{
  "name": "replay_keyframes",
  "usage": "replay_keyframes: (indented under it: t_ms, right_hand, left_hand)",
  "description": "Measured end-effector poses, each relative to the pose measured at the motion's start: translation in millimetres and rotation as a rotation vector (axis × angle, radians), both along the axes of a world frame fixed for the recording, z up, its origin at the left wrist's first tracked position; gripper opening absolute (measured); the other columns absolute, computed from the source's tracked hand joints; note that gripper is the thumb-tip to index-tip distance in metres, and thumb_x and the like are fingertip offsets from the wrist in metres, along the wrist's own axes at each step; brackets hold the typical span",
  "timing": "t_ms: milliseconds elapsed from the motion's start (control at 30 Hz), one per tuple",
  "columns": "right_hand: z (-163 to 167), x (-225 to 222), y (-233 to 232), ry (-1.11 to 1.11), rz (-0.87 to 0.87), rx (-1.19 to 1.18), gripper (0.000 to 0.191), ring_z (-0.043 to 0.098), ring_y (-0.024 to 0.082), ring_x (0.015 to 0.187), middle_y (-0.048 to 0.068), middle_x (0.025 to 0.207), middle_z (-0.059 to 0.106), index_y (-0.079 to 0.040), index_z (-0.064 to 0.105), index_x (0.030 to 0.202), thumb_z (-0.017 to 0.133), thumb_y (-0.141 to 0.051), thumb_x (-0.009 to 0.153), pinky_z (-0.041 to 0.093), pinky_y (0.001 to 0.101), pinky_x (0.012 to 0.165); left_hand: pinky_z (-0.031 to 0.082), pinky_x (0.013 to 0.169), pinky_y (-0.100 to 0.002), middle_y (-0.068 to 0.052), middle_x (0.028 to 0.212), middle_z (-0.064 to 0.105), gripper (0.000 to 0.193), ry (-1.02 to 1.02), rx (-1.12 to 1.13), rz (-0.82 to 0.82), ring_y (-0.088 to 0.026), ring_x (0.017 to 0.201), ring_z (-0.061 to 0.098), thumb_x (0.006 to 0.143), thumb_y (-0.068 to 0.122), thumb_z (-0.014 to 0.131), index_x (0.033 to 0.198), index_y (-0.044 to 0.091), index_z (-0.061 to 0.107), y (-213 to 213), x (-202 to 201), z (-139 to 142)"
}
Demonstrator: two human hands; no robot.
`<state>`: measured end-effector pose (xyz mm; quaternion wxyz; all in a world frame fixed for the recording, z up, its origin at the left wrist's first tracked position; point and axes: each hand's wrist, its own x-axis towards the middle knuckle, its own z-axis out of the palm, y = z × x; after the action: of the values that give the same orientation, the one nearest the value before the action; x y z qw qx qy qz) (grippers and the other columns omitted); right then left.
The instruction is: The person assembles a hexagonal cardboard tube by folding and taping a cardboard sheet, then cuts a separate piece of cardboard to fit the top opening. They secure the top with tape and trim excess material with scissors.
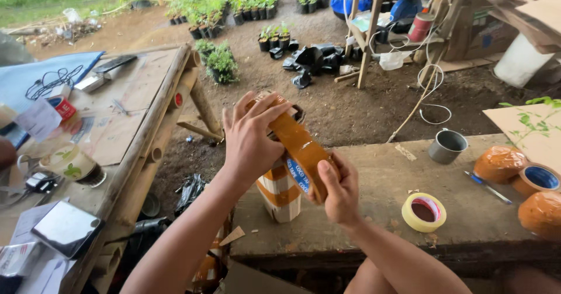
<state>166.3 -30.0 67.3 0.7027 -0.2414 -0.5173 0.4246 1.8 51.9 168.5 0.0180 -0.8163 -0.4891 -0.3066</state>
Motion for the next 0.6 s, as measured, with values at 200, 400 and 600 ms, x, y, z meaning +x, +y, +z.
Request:
replay_keyframes:
  t_ms: [200, 400, 600]
  right_hand:
    - [-0.9, -15.5, -4.5, 0.028, -0.046, -0.067, 0.035, 0.058, 0.008, 0.052, 0.005, 0.072, 0.063, -0.002, 0.059, 0.104, 0.056, -0.037, 0.104, 0.047, 0.0235, 0.046]
    - [3.7, -12.1, -7.1, 0.0, -0.093, -0.029, 0.036, 0.06, 0.009, 0.055, 0.006, 0.077, 0.067, 0.0, 0.062, 0.105, 0.058, -0.036, 0.104, 0.049, 0.0235, 0.049]
    - [-2.5, -3.9, -11.0, -0.059, -0.097, -0.056, 0.036, 0.063, 0.009, 0.056, 0.005, 0.074, 0.066, 0.001, 0.061, 0.104, 0.059, -0.035, 0.103, 0.049, 0.0233, 0.048]
  left_hand:
    - [0.026, 0.121, -0.05, -0.012, 0.156, 0.039, 0.061, -0.379, 0.056, -0.099, -0.04, 0.149, 0.021, 0.054, 0.008, 0.09, 0.112, 0.025, 0.079, 3.8, 5.7, -10.8]
    - [0.02, 0.127, -0.052, -0.003, 0.153, 0.052, 0.06, -0.448, 0.064, -0.126, -0.038, 0.155, 0.019, 0.058, -0.005, 0.079, 0.111, 0.024, 0.082, 3.7, 8.6, -15.9]
    - [0.015, 0.128, -0.056, -0.003, 0.151, 0.053, 0.056, -0.469, 0.117, -0.173, -0.039, 0.157, 0.017, 0.062, 0.002, 0.085, 0.113, 0.023, 0.08, 0.9, 4.6, -18.4]
